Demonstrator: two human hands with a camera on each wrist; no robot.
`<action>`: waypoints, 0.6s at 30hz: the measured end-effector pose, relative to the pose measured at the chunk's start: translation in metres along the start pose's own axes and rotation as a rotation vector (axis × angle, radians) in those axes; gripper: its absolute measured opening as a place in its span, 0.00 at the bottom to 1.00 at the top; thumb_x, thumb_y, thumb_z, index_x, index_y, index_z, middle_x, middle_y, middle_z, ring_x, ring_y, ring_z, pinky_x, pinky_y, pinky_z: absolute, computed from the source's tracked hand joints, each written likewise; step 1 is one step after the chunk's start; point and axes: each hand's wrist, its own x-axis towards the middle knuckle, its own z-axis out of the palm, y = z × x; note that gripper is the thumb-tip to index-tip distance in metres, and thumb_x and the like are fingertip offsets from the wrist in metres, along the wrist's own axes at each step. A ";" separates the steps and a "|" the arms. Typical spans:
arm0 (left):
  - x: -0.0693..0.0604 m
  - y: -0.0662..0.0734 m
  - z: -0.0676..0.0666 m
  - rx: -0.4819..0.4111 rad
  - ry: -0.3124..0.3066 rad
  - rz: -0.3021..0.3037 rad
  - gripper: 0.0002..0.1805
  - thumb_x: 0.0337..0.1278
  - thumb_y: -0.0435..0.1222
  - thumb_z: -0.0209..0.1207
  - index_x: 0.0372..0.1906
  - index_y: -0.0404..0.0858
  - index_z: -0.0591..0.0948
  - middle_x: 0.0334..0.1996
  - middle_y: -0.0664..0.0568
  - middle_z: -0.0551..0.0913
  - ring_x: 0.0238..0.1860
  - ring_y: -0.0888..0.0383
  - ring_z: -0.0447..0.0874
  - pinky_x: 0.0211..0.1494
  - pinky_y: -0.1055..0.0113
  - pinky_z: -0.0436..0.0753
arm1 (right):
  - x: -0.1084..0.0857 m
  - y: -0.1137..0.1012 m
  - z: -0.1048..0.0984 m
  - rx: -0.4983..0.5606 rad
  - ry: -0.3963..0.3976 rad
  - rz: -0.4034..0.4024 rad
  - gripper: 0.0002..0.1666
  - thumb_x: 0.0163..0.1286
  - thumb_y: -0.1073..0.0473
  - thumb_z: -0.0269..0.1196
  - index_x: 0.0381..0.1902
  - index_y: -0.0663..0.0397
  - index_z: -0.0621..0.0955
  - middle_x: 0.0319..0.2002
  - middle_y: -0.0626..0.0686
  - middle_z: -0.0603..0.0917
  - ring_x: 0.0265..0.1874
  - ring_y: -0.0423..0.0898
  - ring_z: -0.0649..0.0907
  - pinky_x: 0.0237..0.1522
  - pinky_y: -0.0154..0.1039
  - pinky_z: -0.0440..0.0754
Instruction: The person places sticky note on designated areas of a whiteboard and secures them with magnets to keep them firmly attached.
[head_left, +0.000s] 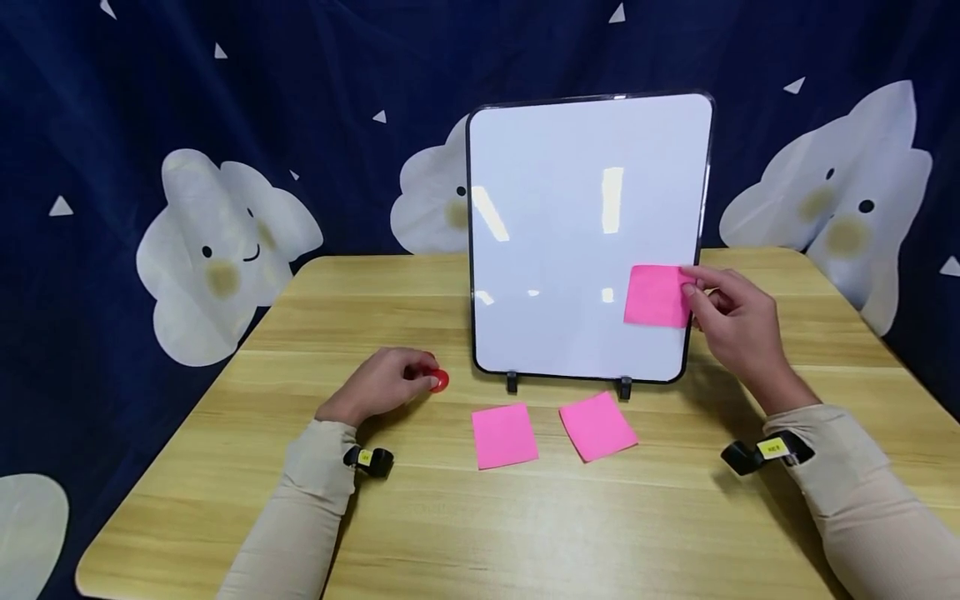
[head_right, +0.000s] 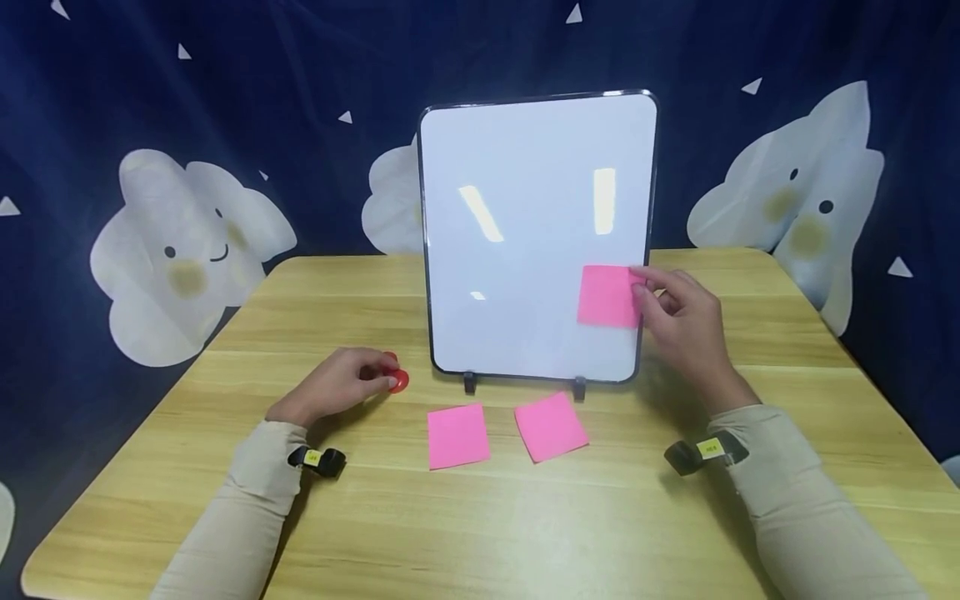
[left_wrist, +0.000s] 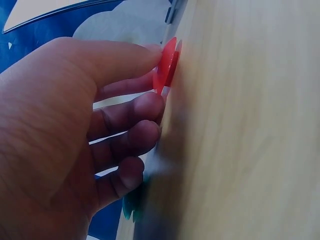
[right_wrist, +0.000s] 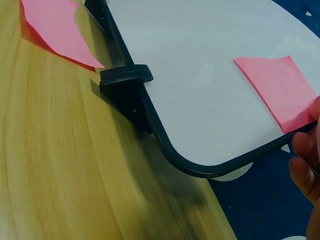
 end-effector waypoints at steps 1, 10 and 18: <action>0.000 0.000 0.000 0.001 -0.001 0.003 0.07 0.63 0.46 0.66 0.42 0.50 0.87 0.34 0.60 0.83 0.35 0.58 0.78 0.42 0.61 0.78 | 0.000 0.000 0.000 -0.001 -0.002 -0.001 0.19 0.71 0.68 0.62 0.59 0.55 0.83 0.36 0.47 0.77 0.22 0.39 0.73 0.24 0.22 0.71; -0.002 0.000 -0.001 -0.013 -0.037 0.003 0.11 0.57 0.44 0.71 0.44 0.49 0.85 0.31 0.59 0.82 0.34 0.58 0.78 0.38 0.61 0.78 | -0.006 -0.022 -0.004 0.061 -0.017 -0.044 0.22 0.68 0.72 0.63 0.60 0.60 0.82 0.35 0.49 0.78 0.23 0.42 0.70 0.23 0.26 0.66; -0.001 -0.001 0.000 0.004 -0.053 -0.005 0.15 0.56 0.43 0.72 0.48 0.47 0.85 0.32 0.57 0.81 0.34 0.57 0.77 0.38 0.61 0.78 | -0.010 -0.028 -0.003 0.076 -0.005 -0.086 0.22 0.68 0.74 0.62 0.59 0.62 0.82 0.33 0.53 0.77 0.22 0.43 0.69 0.23 0.25 0.66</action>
